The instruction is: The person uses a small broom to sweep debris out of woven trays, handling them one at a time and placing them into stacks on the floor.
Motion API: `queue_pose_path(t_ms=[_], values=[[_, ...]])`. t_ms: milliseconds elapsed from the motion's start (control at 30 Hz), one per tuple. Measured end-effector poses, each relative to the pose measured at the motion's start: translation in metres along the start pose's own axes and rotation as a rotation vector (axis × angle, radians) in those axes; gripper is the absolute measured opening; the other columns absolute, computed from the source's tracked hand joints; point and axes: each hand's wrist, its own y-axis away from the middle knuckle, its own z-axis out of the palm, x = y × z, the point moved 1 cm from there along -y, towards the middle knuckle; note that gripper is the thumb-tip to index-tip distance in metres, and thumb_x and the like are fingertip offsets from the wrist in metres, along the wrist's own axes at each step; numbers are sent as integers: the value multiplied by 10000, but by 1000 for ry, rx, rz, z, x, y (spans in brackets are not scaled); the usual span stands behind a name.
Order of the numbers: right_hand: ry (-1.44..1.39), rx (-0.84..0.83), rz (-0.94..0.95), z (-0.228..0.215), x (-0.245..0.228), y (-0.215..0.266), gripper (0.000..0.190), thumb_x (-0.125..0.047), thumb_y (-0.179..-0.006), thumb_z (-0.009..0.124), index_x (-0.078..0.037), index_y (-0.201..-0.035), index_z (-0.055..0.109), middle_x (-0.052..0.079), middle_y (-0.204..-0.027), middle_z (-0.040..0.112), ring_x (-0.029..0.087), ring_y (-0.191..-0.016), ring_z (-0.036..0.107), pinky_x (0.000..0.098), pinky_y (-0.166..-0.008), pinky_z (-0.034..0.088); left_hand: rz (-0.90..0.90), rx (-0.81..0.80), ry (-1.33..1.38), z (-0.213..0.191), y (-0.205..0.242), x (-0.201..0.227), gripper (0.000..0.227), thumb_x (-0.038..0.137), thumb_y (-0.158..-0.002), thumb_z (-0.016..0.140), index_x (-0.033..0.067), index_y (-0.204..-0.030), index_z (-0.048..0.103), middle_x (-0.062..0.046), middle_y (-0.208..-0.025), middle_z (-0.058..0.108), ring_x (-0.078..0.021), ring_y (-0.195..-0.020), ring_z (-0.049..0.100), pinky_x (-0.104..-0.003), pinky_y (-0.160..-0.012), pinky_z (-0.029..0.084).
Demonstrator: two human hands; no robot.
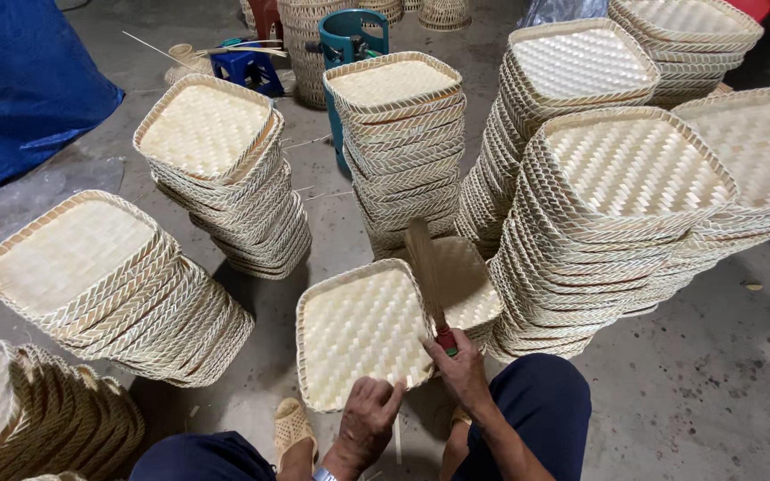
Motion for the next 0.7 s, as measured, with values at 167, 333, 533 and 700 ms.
queue_pose_path(t_ms=[167,333,533,700], values=[[193,104,-209,-1,18,2,223,-206,-817,770,-24,-900,672,27,-668,608,121,-586,582,325,-534,482,-15,-184,40,1,1,3,480,61,-871,590,32,-1349,621,-105,-1030,616,-277,-987,602,-451,-1006,459],[-12,3,-1,-13,26,-1,221,-217,-874,780,-28,-887,666,16,-644,612,87,-566,539,300,-508,449,-269,208,-155,-5,15,-31,794,509,-889,638,28,-1476,403,-282,-1484,430,-390,-1371,391,-523,-1137,302],[-18,-10,-24,-14,20,4,204,-227,-876,775,-50,-887,675,-1,-673,622,82,-586,533,289,-526,455,-1429,391,648,-8,52,-93,780,456,-1022,502,26,-1597,196,-230,-1531,410,-341,-1351,488,-455,-1097,438],[28,0,-127,-5,23,3,239,-256,-894,782,-47,-908,669,1,-711,660,84,-648,575,305,-579,489,-1091,814,1538,10,73,-108,515,290,-1066,483,-73,-1431,480,-167,-1291,657,-236,-1092,678,-381,-939,561]])
